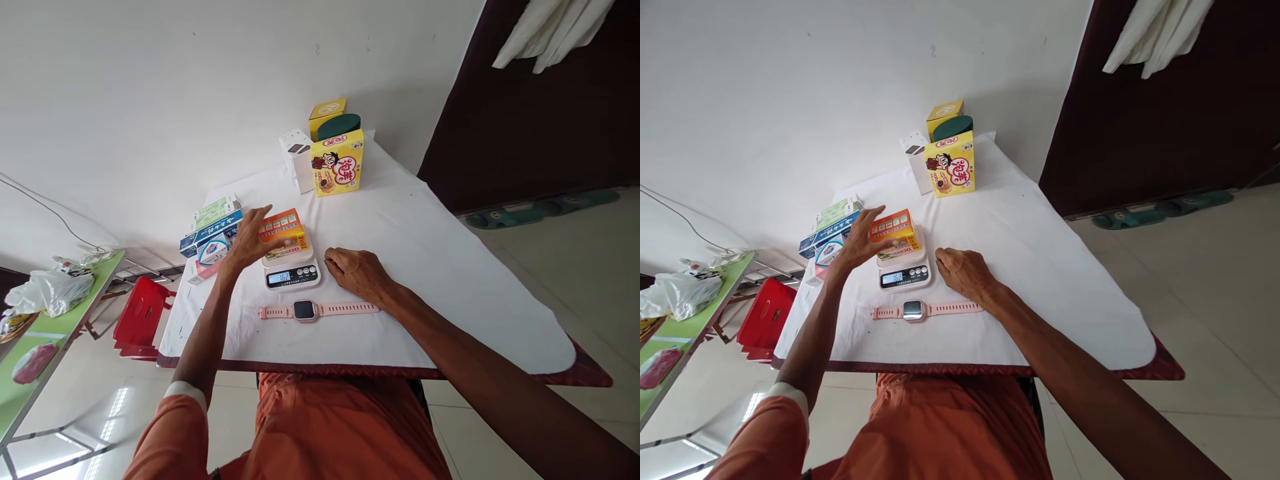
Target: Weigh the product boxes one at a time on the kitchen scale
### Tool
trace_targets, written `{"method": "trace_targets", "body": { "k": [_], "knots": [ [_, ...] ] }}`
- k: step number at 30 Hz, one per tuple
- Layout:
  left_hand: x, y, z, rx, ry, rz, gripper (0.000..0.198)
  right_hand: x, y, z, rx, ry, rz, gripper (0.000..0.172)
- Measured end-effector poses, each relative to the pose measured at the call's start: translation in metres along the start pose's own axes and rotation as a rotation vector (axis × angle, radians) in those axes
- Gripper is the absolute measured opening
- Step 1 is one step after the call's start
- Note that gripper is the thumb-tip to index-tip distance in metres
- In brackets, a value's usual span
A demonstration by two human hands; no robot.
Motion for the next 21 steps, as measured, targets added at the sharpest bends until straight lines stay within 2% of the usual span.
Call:
{"method": "trace_targets", "body": {
  "k": [3, 6, 8, 10, 13, 15, 18, 21],
  "knots": [
    [0.001, -0.014, -0.010, -0.037, -0.080, 0.195, 0.095, 0.002, 0.001, -0.001, -0.010, -0.014, -0.028, 0.033],
    [0.001, -0.022, -0.014, -0.020, -0.101, 0.257, 0.090, 0.004, 0.001, -0.002, -0.011, -0.022, -0.046, 0.034],
    [-0.004, -0.032, -0.012, 0.015, -0.082, 0.220, 0.083, 0.006, 0.001, -0.003, -0.015, -0.016, -0.047, 0.034],
    [-0.010, -0.050, -0.005, 0.027, -0.054, 0.115, 0.077, 0.007, 0.001, -0.003, -0.020, -0.003, -0.051, 0.035],
    [-0.019, -0.092, 0.010, 0.001, -0.024, -0.080, 0.076, 0.009, 0.001, -0.004, -0.021, 0.015, -0.066, 0.035],
    [-0.019, -0.122, 0.022, -0.066, -0.039, -0.145, 0.075, 0.010, 0.001, -0.004, -0.016, 0.017, -0.074, 0.034],
    [-0.013, -0.150, 0.039, -0.221, -0.096, -0.164, 0.069, 0.008, 0.001, -0.004, -0.014, 0.013, -0.070, 0.031],
    [-0.002, -0.156, 0.053, -0.360, -0.166, -0.117, 0.063, 0.006, 0.000, -0.003, -0.017, 0.025, -0.036, 0.032]
  ]
}}
Point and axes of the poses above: each hand's wrist, its own y-axis away from the middle knuckle, its own x-axis out of the palm, z = x × y, the point moved 2 cm from there along -y, towards the middle knuckle, and after that the axes turned 7 degrees about y, right-handed, at the moved point
